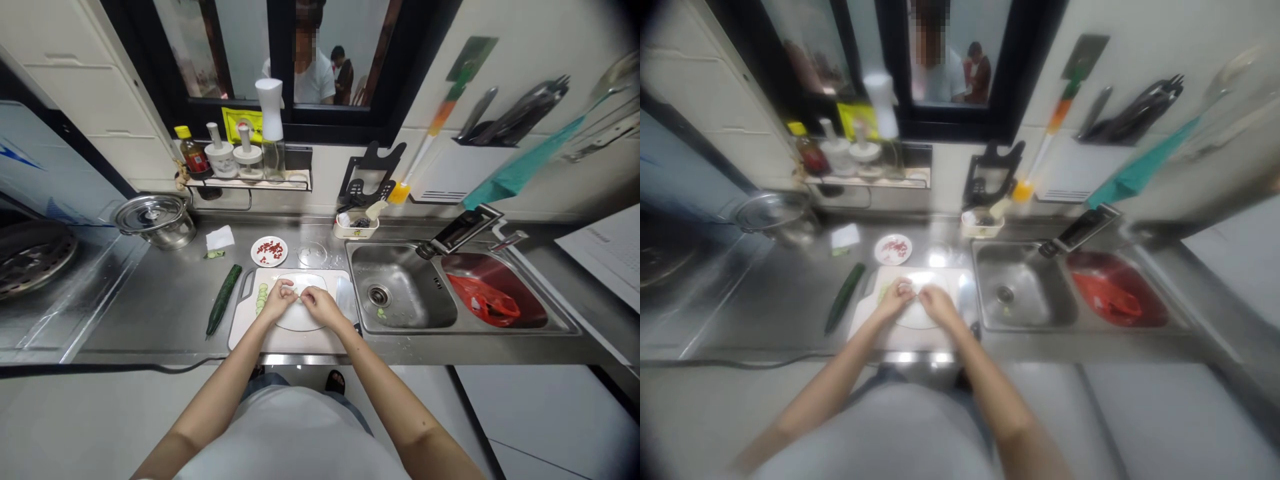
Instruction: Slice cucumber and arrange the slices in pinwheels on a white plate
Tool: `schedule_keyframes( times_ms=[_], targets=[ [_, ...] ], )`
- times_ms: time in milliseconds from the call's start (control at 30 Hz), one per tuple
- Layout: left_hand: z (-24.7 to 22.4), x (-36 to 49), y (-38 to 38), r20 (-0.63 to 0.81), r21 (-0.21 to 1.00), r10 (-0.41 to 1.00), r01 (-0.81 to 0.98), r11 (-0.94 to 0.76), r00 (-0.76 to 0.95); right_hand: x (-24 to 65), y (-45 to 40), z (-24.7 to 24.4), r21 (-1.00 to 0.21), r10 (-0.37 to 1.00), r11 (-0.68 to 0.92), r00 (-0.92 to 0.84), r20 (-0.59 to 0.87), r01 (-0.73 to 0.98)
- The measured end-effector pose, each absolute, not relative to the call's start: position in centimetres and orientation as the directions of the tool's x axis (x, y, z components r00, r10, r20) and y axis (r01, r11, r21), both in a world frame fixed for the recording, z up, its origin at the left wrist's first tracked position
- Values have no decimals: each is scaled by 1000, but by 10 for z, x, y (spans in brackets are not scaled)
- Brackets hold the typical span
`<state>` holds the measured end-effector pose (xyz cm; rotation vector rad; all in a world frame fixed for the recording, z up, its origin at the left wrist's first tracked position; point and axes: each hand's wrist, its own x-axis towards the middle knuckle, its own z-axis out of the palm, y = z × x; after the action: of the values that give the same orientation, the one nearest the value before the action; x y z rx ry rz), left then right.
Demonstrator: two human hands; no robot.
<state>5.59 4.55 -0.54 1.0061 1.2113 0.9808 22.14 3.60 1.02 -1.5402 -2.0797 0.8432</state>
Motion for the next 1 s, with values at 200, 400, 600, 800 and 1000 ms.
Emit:
schedule_keyframes(
  times_ms=[200,400,600,800,1000],
  targets=[
    [-27,62,62,-225,963,972,168,211,68,219,52,-7,-653,954,125,-272,-128,747],
    [-32,67,72,-158,843,983,532,84,95,216,62,-8,-476,942,81,-223,-249,876],
    [-32,77,74,-139,609,987,793,17,86,209,65,-14,-345,947,39,-145,-286,938],
    [-33,79,74,-95,516,988,855,-55,121,208,59,-22,-319,961,65,-146,-236,946],
    [-34,78,74,-106,487,985,871,-68,136,209,52,-21,-276,939,171,-241,-244,946]
  ],
)
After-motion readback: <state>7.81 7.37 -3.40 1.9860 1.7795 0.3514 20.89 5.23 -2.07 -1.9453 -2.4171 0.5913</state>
